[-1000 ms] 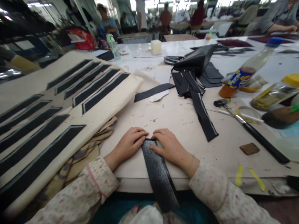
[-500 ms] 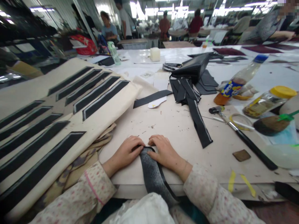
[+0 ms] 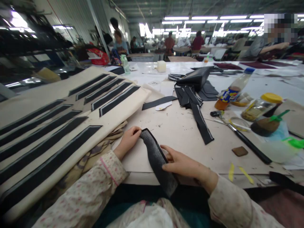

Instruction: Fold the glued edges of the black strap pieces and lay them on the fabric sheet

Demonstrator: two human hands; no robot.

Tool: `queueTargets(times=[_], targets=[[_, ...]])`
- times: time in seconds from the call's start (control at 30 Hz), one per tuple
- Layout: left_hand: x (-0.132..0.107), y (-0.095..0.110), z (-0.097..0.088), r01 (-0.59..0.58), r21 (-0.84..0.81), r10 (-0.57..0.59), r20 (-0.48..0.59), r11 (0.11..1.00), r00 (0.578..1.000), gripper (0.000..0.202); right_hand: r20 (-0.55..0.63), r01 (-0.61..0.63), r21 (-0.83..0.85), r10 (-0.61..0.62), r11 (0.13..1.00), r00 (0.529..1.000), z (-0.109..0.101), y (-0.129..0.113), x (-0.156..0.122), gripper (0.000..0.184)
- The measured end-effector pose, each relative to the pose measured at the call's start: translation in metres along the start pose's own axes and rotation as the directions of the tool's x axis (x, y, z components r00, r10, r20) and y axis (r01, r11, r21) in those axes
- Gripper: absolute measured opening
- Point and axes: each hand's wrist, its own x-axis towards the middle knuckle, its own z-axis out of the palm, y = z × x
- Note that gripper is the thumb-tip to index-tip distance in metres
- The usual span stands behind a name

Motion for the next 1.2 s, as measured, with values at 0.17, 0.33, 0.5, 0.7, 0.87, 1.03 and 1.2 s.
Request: queueTargets(times=[0.17,0.33,0.5,0.7,0.87,1.03,1.2], targets=[[-0.007,-0.001,-0.012,0.035,-0.011,-0.035,0.043,0.999,0.998,0.014,-0.192,-0.055,-0.511,-0.052,0.858,0.980,-0.024,0.004,-0.019,0.068],[-0.034,0.001,-0.030,0.058,0.017,-0.060,0.212,0.998,0.975,0.015,-0.374,-0.279,-0.840,-0.125,0.466,0.919,-0.077,0.012,-0.013,0.054],[-0.046,0.004,-0.041,0.051,0.016,-0.053,0.385,0.999,0.922,0.042,-0.221,-0.025,-0.869,-0.344,0.493,0.913,-0.054,0.003,0.021,0.039],[-0.031,0.002,-0.043,-0.042,0.071,0.003,0.473,0.997,0.881,0.040,-0.091,0.203,-0.805,-0.454,0.558,0.887,0.001,-0.014,0.073,0.031],[-0.025,-0.002,-0.034,-0.177,0.146,0.103,0.410,0.973,0.906,0.030,-0.102,0.231,-0.767,-0.470,0.598,0.877,0.008,-0.005,0.088,0.026],[-0.029,-0.002,-0.031,-0.193,0.167,0.125,0.346,0.967,0.930,0.024,-0.109,0.262,-0.739,-0.494,0.620,0.862,0.011,-0.001,0.085,0.023],[-0.032,-0.004,-0.031,-0.228,0.154,0.168,0.325,0.961,0.931,0.021,-0.102,0.257,-0.742,-0.484,0.619,0.869,0.013,-0.004,0.083,0.020]])
